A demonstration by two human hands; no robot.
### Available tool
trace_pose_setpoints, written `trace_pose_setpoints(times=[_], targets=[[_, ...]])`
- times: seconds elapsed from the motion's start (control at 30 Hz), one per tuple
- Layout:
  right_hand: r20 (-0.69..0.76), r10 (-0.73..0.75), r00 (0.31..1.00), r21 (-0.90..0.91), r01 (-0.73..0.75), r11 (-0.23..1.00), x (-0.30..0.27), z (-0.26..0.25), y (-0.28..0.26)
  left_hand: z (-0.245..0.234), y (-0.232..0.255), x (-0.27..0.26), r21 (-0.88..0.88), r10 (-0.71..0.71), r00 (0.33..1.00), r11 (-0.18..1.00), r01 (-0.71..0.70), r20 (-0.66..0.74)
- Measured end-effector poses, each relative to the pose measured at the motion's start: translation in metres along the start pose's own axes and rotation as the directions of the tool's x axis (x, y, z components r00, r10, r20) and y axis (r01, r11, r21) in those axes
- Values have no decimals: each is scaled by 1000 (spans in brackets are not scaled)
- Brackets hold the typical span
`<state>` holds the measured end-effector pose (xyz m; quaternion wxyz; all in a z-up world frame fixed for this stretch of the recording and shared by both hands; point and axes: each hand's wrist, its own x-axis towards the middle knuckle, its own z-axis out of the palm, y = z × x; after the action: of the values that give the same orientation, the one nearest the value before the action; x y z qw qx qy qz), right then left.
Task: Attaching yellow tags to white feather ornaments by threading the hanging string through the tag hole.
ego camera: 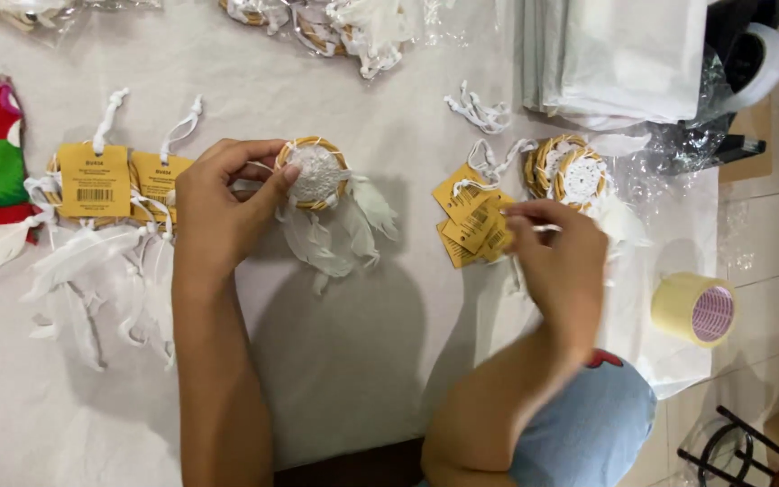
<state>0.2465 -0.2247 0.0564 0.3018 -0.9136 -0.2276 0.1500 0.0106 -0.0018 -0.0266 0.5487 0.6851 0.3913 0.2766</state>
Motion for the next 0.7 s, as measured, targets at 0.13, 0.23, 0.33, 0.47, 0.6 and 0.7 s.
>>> trace_pose_setpoints(times=[0.13,0.23,0.33,0.47,0.6,0.7], targets=[[80,-58,995,-253,76,965,19,32,10,-1,3,1,-3,-16,999,1000,16,-37],[105,-288,952,-328,306,894,25,47,15,0,-5,3,35,25,999,999,-24,-37],[72,-370,926,-330,373,867,25,56,13,3,-2,2,8,16,999,1000,-16,-37],[99,-278,955,-364,295,883,22,53,0,5,-4,4,17,55,997,998,-54,-59],[107,-277,955,-390,296,872,18,51,-6,4,-1,4,46,114,989,993,-110,-94],[13,-345,939,-222,339,914,19,42,9,1,0,2,61,128,985,991,-122,-119]])
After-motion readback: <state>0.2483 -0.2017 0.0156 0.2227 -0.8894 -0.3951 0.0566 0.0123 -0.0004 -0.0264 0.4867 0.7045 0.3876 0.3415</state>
